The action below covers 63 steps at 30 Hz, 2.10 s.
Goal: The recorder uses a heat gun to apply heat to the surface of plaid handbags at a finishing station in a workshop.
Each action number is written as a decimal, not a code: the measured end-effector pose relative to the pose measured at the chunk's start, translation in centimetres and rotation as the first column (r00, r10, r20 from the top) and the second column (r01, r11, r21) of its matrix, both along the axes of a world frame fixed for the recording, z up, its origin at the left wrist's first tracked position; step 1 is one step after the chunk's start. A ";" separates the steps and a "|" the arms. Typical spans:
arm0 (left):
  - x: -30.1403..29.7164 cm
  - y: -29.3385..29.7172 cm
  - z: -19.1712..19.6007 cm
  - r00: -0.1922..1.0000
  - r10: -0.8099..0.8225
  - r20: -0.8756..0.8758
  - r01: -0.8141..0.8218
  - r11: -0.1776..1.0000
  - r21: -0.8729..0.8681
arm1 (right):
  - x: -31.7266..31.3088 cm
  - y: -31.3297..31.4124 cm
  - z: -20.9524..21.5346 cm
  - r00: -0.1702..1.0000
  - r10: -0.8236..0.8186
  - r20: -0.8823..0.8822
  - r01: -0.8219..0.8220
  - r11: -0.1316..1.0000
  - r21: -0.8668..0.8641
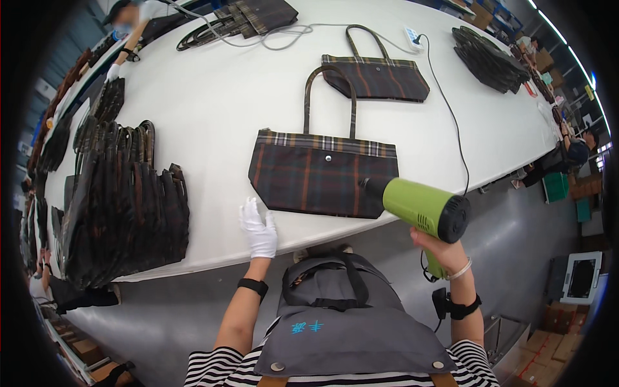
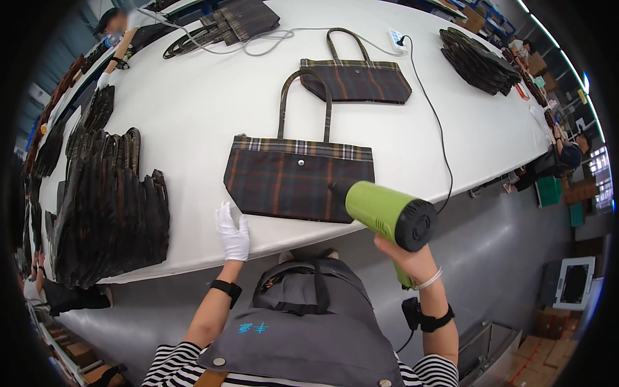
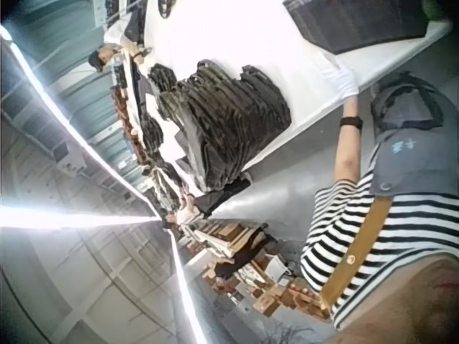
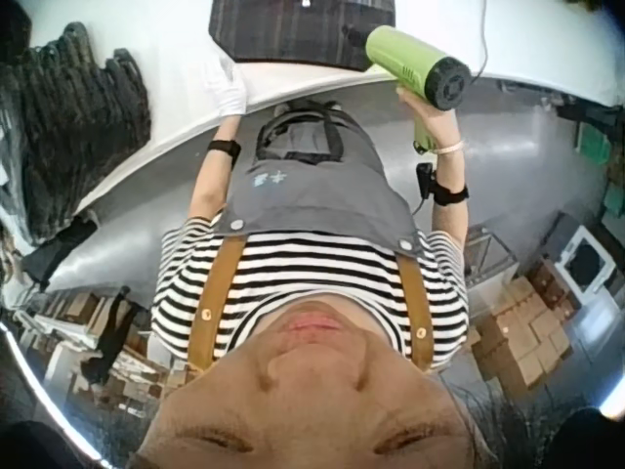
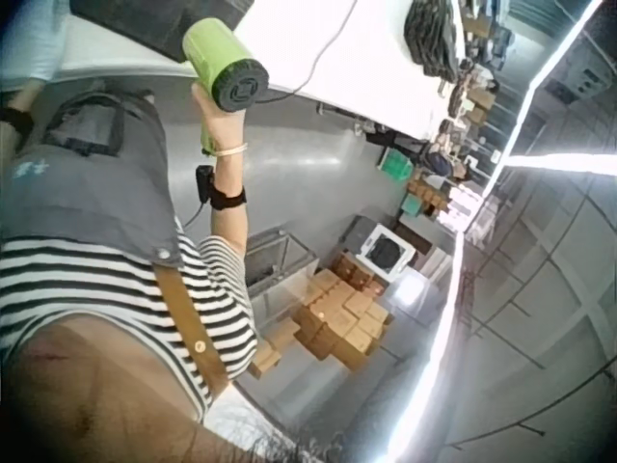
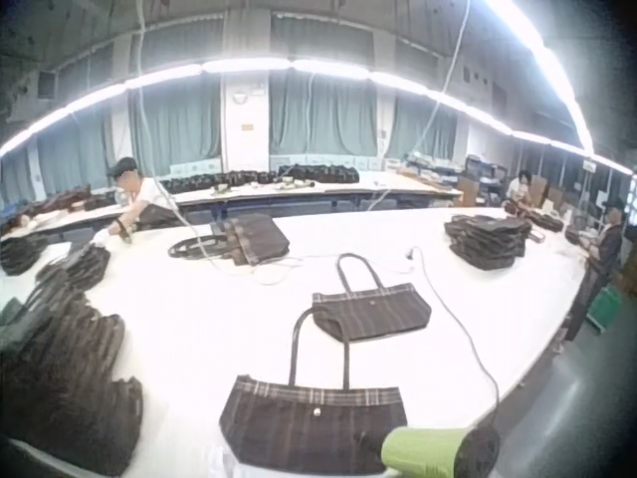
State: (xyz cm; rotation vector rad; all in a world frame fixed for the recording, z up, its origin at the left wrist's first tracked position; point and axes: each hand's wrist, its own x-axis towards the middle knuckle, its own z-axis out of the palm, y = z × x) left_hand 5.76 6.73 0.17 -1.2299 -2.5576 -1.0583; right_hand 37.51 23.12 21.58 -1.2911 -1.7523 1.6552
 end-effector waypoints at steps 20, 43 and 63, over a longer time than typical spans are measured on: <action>-4.0 -3.0 0.3 0.969 0.229 -0.095 -0.233 0.972 -0.035 | -15.0 2.7 -0.5 0.972 0.231 -0.047 -0.230 0.973 0.024; -4.3 -2.3 0.1 0.987 0.122 0.107 -0.137 0.978 0.155 | -7.9 -2.9 1.6 0.991 0.122 0.049 -0.117 0.988 -0.096; -1.6 -2.3 0.8 0.984 0.050 -0.169 -0.041 0.998 0.056 | 4.8 1.4 3.5 0.587 -0.242 -0.772 0.617 0.752 0.233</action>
